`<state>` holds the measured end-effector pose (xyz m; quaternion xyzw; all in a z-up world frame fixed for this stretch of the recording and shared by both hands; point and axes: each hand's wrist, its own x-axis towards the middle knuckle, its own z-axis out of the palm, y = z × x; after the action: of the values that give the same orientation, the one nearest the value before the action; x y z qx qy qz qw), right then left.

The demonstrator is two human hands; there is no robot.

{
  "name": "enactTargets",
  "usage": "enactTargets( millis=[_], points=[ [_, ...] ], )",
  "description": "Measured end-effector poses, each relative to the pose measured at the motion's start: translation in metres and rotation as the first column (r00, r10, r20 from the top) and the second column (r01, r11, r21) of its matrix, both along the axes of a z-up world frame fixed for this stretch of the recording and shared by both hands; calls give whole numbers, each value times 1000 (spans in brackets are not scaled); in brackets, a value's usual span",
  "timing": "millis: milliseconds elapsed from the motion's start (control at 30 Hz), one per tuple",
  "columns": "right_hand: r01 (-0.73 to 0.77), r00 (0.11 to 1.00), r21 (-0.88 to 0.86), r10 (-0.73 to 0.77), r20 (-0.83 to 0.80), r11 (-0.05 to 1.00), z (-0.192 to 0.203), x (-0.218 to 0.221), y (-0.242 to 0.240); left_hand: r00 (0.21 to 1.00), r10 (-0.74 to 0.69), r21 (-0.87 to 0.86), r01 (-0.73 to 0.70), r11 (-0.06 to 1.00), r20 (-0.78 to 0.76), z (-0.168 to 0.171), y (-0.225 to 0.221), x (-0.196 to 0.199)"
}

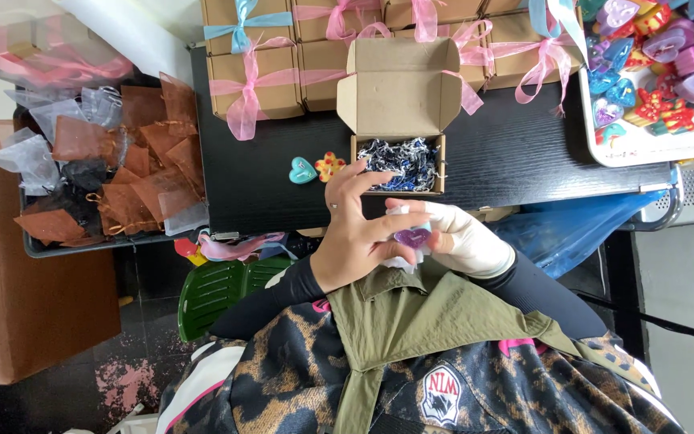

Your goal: Packing small heart and flower shaped candles into a gift box with shredded paper and tying it with a pink ribbon.

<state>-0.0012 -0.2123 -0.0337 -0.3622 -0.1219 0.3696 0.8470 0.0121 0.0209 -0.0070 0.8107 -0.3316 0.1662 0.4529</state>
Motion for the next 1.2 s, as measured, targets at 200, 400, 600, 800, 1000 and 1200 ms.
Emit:
enactTargets(
  millis=[200,400,600,800,1000,1200],
  points=[
    [-47,997,-108,40,-64,993,17,6,-3,982,-149,164,166,972,-113,12,0,1],
    [57,989,-182,-81,-125,982,13,-2,-6,981,-152,179,173,969,-121,6,7,-2],
    [106,982,-223,-138,-131,969,33,5,14,999,34,101,-31,994,-23,6,5,-10],
    [524,760,-189,-355,544,831,48,8,-8,949,309,112,-301,947,-56,10,35,-12],
    [952,266,-235,157,951,-195,-18,8,-101,718,695,375,-652,658,29,-4,100,-6],
    [931,297,-143,468,832,-337,-17,-2,-78,678,735,541,-613,576,-14,-21,113,-7]
  ],
)
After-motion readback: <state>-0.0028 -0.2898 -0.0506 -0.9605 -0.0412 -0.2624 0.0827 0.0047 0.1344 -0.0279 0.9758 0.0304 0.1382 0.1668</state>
